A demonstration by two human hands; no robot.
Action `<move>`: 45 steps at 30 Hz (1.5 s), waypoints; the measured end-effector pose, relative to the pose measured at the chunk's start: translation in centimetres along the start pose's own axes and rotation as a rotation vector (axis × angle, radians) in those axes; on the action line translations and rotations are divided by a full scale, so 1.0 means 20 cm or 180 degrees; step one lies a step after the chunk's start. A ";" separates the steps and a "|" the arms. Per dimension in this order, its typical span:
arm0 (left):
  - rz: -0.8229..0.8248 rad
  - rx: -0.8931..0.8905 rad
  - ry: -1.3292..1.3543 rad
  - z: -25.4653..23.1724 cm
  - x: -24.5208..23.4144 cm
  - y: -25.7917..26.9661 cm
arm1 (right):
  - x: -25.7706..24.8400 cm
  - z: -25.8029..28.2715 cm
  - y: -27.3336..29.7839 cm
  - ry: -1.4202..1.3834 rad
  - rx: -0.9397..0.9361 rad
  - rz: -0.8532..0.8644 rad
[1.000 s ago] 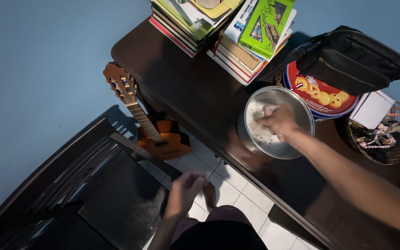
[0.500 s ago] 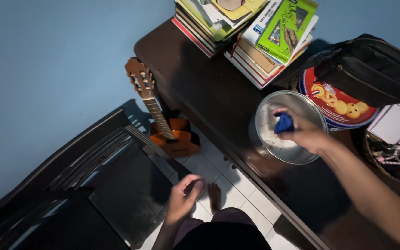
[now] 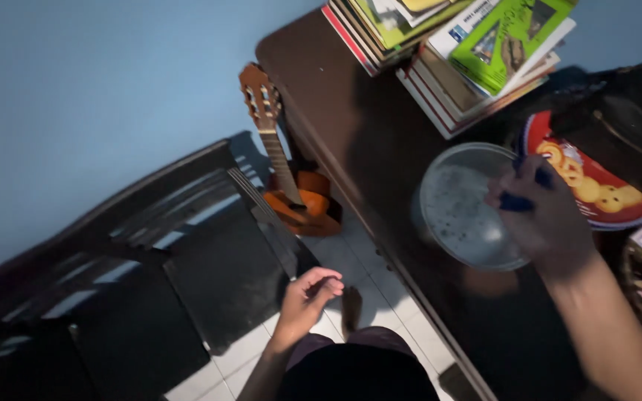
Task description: Cleaning a wooden chair and bench using a wet cloth dipped in soapy water.
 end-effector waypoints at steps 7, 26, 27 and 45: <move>-0.0274 -0.0127 -0.0095 0.08 0.12 0.12 | 0.07 0.11 -0.08 0.0540 -0.0204 -0.0354; -0.0616 -0.0104 -0.0037 0.08 0.08 0.20 | -0.26 -0.39 -0.28 0.1096 0.0830 -0.0124; -0.0669 -0.0094 -0.0047 0.07 0.08 0.21 | -0.24 -0.39 -0.28 0.1087 0.0850 -0.0073; -0.0628 0.0416 -0.0118 -0.11 -0.06 0.51 | -0.23 0.00 -0.02 0.4254 -0.0745 0.0617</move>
Point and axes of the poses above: each hand's wrist, its own y-axis away from the middle knuckle, its own x-axis out of the palm, z = x × y, the point moved 6 cm from there along -y, towards the middle knuckle, and after that the axes turned 3 degrees about -z, right-handed, at the moved point
